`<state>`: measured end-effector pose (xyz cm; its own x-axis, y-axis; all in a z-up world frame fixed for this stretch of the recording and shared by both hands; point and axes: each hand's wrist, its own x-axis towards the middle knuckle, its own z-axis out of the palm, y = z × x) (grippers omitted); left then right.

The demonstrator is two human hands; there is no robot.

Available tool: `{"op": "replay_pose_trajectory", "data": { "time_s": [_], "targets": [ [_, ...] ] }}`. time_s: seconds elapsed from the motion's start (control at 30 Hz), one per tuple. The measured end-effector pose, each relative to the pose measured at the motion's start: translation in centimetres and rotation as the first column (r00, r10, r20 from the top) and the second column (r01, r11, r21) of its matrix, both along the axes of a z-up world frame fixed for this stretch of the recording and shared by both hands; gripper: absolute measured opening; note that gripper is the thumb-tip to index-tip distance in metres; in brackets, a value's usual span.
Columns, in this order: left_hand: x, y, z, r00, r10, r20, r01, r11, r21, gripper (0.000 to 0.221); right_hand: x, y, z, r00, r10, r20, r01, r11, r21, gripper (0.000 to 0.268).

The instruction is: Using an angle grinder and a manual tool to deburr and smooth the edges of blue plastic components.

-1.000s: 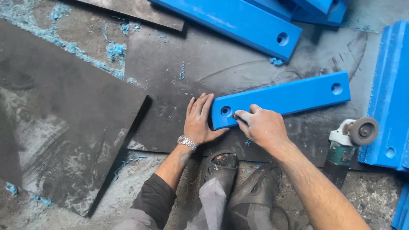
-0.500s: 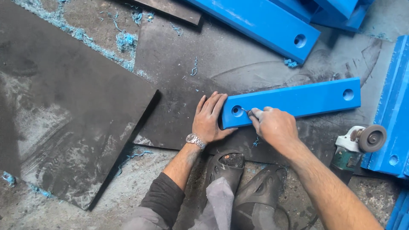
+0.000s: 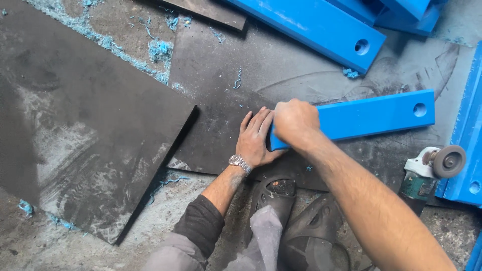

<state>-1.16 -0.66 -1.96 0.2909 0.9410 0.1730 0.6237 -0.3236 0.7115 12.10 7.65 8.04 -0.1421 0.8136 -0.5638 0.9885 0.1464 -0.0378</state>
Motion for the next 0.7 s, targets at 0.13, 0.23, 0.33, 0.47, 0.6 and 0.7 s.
{"op": "replay_pose_trajectory", "data": {
  "time_s": [0.13,0.23,0.33,0.47,0.6,0.7],
  "targets": [
    [-0.2,0.0,0.7,1.0,0.001,0.008,-0.001,1.0,0.0,0.101,2.8,1.2,2.0,0.984,-0.166,0.068,0.172,0.981,-0.087,0.028],
    [-0.2,-0.1,0.5,1.0,0.006,0.013,-0.006,1.0,-0.026,0.102,5.3,-0.6,2.1,0.963,-0.253,0.092,0.264,0.953,-0.151,0.031],
    [-0.1,0.1,0.5,1.0,-0.008,-0.012,0.008,1.0,-0.021,0.105,9.2,-3.5,3.4,0.983,-0.18,-0.03,0.162,0.937,-0.309,0.033],
    [0.1,0.0,0.6,1.0,-0.01,0.007,0.01,1.0,0.0,0.105,17.8,-8.9,9.1,0.968,-0.184,-0.173,0.165,0.979,-0.117,0.045],
    [2.1,0.5,1.7,0.99,-0.079,-0.115,0.082,0.997,0.017,0.103,22.3,-14.3,15.8,0.922,-0.368,0.119,0.385,0.841,-0.379,0.043],
    [4.9,1.0,2.2,0.955,-0.21,-0.208,0.213,0.977,-0.006,0.096,25.9,-19.8,15.7,0.912,-0.363,0.189,0.408,0.773,-0.486,0.043]
  ]
}}
